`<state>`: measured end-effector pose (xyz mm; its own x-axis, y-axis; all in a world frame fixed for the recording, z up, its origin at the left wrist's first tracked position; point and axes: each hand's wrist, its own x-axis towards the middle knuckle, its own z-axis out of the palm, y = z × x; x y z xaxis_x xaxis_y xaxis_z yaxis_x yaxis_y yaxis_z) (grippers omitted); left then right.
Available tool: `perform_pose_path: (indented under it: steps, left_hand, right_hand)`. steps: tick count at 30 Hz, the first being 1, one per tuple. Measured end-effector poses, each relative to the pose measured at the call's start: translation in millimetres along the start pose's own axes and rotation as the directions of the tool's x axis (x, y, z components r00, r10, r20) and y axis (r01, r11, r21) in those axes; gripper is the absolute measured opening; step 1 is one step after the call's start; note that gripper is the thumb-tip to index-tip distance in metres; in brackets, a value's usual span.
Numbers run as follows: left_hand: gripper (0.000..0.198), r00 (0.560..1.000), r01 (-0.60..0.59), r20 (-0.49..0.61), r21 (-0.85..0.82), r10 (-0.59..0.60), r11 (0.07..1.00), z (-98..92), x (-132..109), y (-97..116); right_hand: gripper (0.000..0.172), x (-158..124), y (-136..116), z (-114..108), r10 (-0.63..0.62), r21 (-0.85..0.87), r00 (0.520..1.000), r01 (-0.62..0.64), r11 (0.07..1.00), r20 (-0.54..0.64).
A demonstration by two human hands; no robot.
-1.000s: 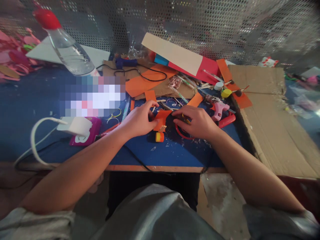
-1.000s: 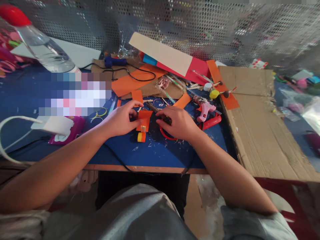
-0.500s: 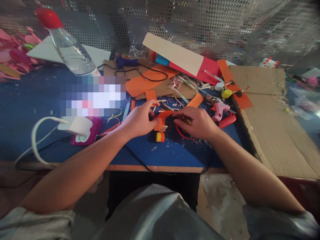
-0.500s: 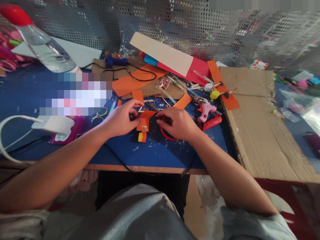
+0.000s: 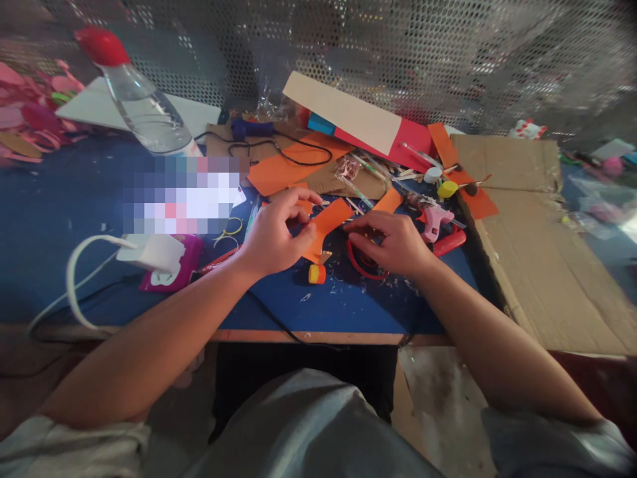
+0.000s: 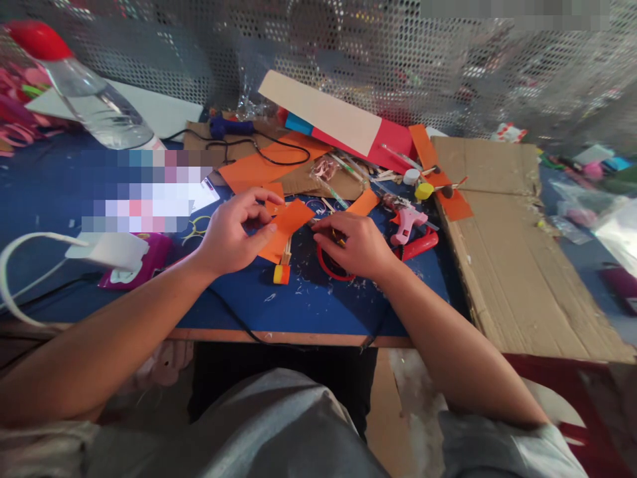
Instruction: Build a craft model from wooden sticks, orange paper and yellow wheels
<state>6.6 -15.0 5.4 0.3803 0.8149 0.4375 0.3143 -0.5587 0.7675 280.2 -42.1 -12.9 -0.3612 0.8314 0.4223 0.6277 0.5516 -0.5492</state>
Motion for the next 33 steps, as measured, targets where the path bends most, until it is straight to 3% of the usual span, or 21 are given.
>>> perform_pose_path:
  steps: [5,8,12,18,22,25,28,33]
  left_hand:
    - [0.026,0.984,-0.081,-0.164,-0.1,0.064,0.992,-0.2,2,-6]
    - [0.035,0.964,-0.099,-0.259,-0.178,0.05,0.979,0.0,6,-16]
    - [0.046,0.954,-0.089,-0.299,-0.261,0.007,0.961,0.6,10,-25]
    - [0.046,0.962,0.063,-0.244,-0.223,-0.118,0.973,0.6,8,-18]
    - [0.046,0.968,0.093,-0.208,-0.213,-0.138,0.973,1.5,6,-8]
    - [0.047,0.973,0.109,-0.17,-0.252,-0.154,0.962,3.9,4,-2]
    - [0.044,0.98,0.09,-0.15,-0.264,-0.133,0.96,6.5,2,2]
    - [0.036,0.993,0.062,-0.081,-0.256,-0.085,0.965,6.3,-1,4]
  right_hand:
    - [0.015,0,0,0,0.016,0.01,1.0,-0.016,1.0,-0.023]
    - [0.017,0,0,1,0.029,0.015,0.999,-0.029,0.999,-0.027]
    - [0.019,0,0,0,0.026,0.014,0.999,-0.026,1.0,-0.033]
    - [0.03,0,-7,-4,0.007,0.077,0.999,-0.003,0.997,-0.052]
    - [0.046,-3,-14,-6,-0.022,0.166,0.996,0.036,0.986,-0.088]
    - [0.051,-4,-18,-4,0.039,0.26,0.993,-0.008,0.965,-0.114]
    - [0.049,-3,-21,0,0.063,0.302,0.989,-0.02,0.953,-0.132]
    - [0.035,1,-24,5,-0.001,0.306,0.981,0.061,0.95,-0.192]
